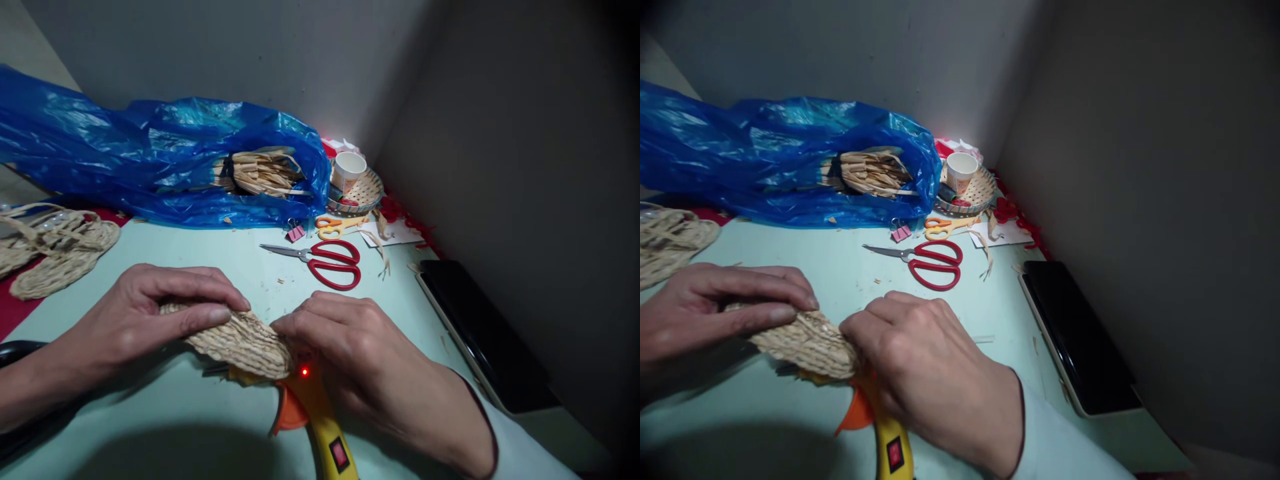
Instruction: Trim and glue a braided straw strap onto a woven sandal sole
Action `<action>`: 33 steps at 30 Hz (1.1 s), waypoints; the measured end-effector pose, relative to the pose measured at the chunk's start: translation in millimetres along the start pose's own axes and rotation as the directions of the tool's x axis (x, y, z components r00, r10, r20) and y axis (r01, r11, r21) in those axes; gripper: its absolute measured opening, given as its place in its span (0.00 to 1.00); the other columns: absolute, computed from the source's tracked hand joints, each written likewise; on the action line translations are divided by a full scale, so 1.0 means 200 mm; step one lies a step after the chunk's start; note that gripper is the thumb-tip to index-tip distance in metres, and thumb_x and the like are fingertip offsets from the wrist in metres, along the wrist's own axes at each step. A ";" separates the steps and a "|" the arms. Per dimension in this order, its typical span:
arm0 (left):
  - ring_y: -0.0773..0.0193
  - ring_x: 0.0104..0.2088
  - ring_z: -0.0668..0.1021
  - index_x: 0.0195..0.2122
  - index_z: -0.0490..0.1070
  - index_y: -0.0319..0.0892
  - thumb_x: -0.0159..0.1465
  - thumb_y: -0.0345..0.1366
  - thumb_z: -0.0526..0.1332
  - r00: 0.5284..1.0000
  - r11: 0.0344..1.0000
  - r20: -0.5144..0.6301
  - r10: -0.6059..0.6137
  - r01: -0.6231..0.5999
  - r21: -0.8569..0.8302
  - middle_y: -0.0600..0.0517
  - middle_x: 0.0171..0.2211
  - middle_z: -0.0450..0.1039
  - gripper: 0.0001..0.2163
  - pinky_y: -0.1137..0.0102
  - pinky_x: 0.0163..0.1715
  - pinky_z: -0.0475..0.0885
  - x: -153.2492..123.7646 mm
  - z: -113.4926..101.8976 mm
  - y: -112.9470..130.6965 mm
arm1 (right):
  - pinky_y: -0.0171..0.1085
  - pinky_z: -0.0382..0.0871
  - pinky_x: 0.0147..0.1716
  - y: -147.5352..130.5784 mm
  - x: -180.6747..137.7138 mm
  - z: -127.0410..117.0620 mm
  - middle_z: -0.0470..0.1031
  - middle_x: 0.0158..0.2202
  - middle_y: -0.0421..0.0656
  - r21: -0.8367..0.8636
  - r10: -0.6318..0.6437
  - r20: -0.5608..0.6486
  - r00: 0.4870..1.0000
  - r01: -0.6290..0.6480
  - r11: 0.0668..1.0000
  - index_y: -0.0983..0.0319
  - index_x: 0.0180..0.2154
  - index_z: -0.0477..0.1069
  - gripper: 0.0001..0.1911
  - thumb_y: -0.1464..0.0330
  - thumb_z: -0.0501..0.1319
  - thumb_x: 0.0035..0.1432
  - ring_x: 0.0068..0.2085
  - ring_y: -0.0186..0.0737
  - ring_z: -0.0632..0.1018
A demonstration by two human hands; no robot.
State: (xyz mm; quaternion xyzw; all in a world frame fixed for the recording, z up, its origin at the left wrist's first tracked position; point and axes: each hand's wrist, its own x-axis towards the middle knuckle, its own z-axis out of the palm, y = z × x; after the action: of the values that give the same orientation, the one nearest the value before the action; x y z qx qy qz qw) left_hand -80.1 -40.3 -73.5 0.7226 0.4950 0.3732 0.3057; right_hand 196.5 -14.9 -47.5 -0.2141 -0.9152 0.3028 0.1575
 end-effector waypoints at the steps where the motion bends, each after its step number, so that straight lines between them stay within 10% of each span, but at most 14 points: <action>1: 0.63 0.30 0.85 0.32 0.87 0.53 0.61 0.35 0.69 1.000 1.000 0.003 -0.012 0.012 0.002 0.53 0.31 0.85 0.06 0.77 0.30 0.79 0.00 0.00 0.00 | 0.38 0.68 0.37 0.00 0.00 0.00 0.78 0.37 0.47 0.005 0.005 0.000 1.000 -0.005 1.000 0.71 0.47 0.78 0.13 0.80 0.57 0.66 0.37 0.41 0.75; 22: 0.59 0.36 0.85 0.31 0.87 0.54 0.60 0.37 0.70 0.986 0.988 -0.087 -0.143 0.147 0.039 0.54 0.35 0.86 0.05 0.72 0.37 0.79 -0.02 0.01 0.02 | 0.37 0.67 0.37 -0.01 0.02 0.02 0.79 0.36 0.45 0.049 0.181 0.000 0.983 -0.181 0.982 0.67 0.44 0.78 0.15 0.79 0.52 0.67 0.35 0.39 0.76; 33: 0.57 0.39 0.85 0.34 0.87 0.55 0.61 0.40 0.70 0.975 0.979 -0.090 -0.201 0.202 -0.001 0.53 0.37 0.87 0.04 0.70 0.40 0.79 -0.01 0.01 0.04 | 0.41 0.68 0.40 0.00 0.02 0.05 0.78 0.40 0.49 -0.013 0.133 -0.038 0.990 -0.134 0.991 0.67 0.48 0.74 0.15 0.61 0.62 0.68 0.38 0.45 0.76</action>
State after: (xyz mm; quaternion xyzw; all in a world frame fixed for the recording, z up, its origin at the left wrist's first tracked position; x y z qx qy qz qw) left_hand -75.2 -45.3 -68.0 0.6524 0.5804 0.3704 0.3166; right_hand 189.1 -18.0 -55.7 -0.2815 -0.8982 0.3015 0.1521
